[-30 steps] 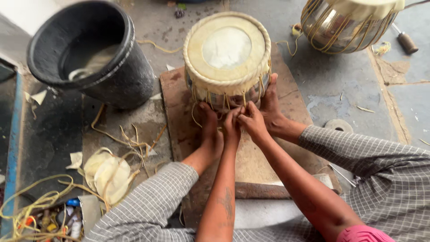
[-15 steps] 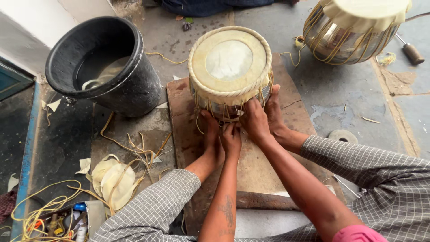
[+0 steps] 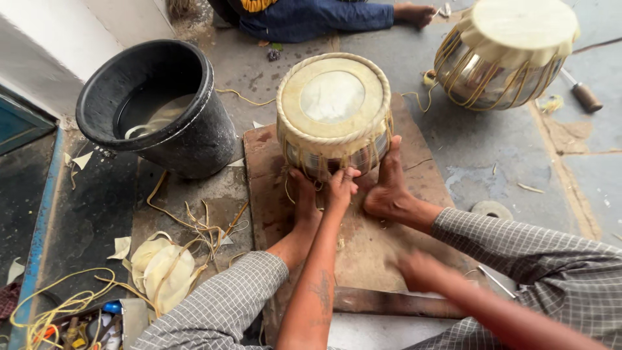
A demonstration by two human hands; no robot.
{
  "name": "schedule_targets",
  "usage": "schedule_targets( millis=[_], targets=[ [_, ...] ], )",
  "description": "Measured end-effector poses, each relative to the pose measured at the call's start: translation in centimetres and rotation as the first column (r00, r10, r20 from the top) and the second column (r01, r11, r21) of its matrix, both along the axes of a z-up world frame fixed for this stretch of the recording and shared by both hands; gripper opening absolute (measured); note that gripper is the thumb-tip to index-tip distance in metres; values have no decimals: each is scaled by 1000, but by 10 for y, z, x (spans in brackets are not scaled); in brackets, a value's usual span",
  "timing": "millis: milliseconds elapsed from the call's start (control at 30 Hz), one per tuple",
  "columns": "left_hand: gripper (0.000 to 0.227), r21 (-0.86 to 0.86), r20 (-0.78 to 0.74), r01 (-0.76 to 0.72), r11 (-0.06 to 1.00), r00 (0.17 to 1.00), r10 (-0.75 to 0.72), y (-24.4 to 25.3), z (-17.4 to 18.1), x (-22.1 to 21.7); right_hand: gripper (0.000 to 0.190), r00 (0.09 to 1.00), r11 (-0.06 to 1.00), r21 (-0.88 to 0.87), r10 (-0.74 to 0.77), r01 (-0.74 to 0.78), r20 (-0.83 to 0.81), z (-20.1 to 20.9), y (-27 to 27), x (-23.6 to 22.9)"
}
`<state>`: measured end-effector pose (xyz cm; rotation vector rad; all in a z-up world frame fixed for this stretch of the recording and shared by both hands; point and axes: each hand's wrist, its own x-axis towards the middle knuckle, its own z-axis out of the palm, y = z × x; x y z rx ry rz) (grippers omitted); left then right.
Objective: The person is repairing drums by hand, using cord to tighten and secure the drum head onto the body, then hammering the wooden blocks around the base to adjust the tension.
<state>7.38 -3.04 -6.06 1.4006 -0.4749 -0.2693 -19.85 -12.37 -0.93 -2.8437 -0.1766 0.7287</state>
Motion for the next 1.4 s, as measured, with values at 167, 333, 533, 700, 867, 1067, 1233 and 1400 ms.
schedule_targets(
  millis=[167, 333, 533, 700, 867, 1067, 1233, 1400],
  targets=[
    [37, 0, -44, -62, 998, 997, 62, 27, 19, 3, 79, 981, 996, 33, 87, -83, -175, 13, 31, -35],
    [46, -155, -133, -38, 987, 991, 17, 42, 33, -8, 55, 979, 996, 86, 18, -1, -204, 109, 23, -26],
    [62, -178, -201, 44, 983, 976, -80, 47, 21, -5, 68, 882, 891, 237, -284, 388, -376, 248, -37, -43],
    [52, -195, -333, -130, 972, 941, 59, 22, 15, -22, 87, 709, 367, 618, -489, 696, -508, 281, -53, -32],
    [64, -109, -89, -146, 983, 987, 136, 27, 25, -27, 96, 794, 612, 677, -604, 409, 66, 282, -70, 4],
    [50, -71, -143, -169, 983, 977, 157, 28, 39, -44, 63, 635, 769, 579, -594, 270, 493, 264, -74, 46],
    [47, -2, -109, -163, 987, 981, 161, 29, 1, -49, 83, 923, 958, 174, -268, 227, 275, 217, -10, 101],
    [43, 12, -59, -222, 975, 973, 223, 26, -5, -43, 82, 948, 955, 121, -288, 272, 133, 270, 20, 88]
  ],
)
